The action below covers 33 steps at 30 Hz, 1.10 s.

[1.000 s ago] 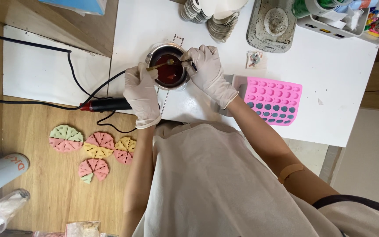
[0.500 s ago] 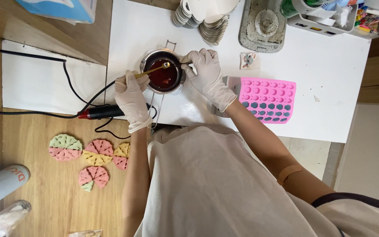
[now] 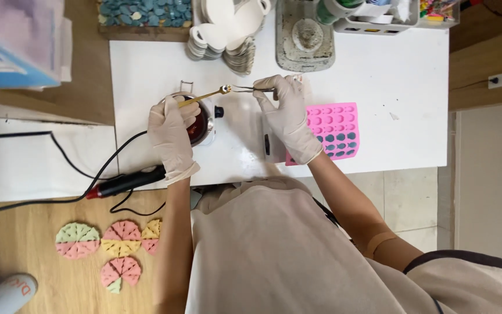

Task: Pouring melted wax into a fish-shaped silicone mold to create decorative pieces.

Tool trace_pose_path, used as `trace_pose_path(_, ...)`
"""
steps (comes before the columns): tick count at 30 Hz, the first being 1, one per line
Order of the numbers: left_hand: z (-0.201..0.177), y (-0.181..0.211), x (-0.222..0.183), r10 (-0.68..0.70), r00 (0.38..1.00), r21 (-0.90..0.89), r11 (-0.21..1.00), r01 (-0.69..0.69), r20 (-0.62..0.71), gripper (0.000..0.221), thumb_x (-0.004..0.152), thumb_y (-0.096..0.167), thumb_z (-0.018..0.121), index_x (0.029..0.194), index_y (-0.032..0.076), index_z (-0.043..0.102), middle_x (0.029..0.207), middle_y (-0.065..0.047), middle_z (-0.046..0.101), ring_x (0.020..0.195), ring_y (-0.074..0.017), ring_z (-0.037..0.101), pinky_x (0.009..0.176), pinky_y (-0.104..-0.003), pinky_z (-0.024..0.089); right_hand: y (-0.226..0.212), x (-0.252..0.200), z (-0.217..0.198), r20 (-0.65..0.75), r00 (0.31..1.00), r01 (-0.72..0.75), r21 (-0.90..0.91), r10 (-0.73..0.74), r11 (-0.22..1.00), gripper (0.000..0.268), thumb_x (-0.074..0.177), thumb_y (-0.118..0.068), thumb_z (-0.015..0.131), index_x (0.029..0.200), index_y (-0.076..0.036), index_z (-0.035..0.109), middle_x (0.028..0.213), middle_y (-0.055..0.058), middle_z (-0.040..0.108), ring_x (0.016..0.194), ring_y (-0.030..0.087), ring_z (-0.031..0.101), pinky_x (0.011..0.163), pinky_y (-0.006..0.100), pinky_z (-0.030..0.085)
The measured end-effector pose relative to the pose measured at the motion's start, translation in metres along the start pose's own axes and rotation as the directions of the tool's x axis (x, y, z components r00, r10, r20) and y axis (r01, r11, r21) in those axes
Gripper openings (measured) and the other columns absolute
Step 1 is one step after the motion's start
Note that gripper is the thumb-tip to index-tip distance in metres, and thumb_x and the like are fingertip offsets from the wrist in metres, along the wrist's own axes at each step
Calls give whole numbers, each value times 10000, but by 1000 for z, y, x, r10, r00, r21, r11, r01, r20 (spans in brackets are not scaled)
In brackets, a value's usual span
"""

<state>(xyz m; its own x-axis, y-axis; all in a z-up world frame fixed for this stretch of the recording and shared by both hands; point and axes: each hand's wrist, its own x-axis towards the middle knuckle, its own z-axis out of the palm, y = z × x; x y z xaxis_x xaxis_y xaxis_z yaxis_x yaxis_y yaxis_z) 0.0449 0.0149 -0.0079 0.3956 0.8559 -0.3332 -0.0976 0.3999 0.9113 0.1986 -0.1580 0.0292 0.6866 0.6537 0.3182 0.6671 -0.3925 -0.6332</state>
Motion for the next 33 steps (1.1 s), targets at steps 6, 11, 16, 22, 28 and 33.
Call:
trace_pose_path(6,93,-22,5,-25,953,79,997,1,303,256,1068,237,544,1040,-2,634,867,-147,776,732,-160,753,691,-241,591,89,15,-96,30,1000,-3,-122,7,993,166,927,-133,808,1041,-124,687,945,-9,687,805,190,522,894,363,421)
trace_pose_path(11,172,-85,30,-71,932,197,980,-1,356,241,1047,239,579,961,16,612,821,-143,771,684,-163,752,637,-267,580,167,28,-131,112,994,26,-188,-5,982,157,925,-137,805,1027,-131,686,929,-13,707,777,191,530,905,370,425)
trace_pose_path(16,221,-159,46,-99,913,249,968,-3,395,259,1032,229,614,909,5,574,731,-142,757,578,-173,710,553,-293,542,237,35,-117,239,971,23,-174,20,984,143,925,-166,791,1007,-139,676,919,-11,709,772,205,563,880,373,434)
trace_pose_path(22,249,-187,46,-67,908,413,902,-121,412,230,988,201,666,881,12,590,708,-119,749,593,-144,728,567,-285,569,304,28,-78,341,935,184,-247,-92,951,221,894,-204,785,1033,-138,626,894,44,655,879,281,629,896,422,423)
trace_pose_path(28,257,-187,43,-12,944,526,833,-173,329,263,995,183,678,826,2,589,697,-115,723,600,-147,728,560,-289,551,321,28,-58,361,912,265,-158,-194,951,266,878,-199,761,1056,-135,574,986,12,677,950,261,635,901,443,419)
trace_pose_path(33,256,-194,47,-106,956,454,890,-32,275,229,1018,177,625,861,14,592,690,-91,741,588,-137,712,554,-281,550,321,32,-50,415,898,257,-235,-143,937,216,909,-232,734,1048,-153,589,959,25,663,971,267,638,906,444,431)
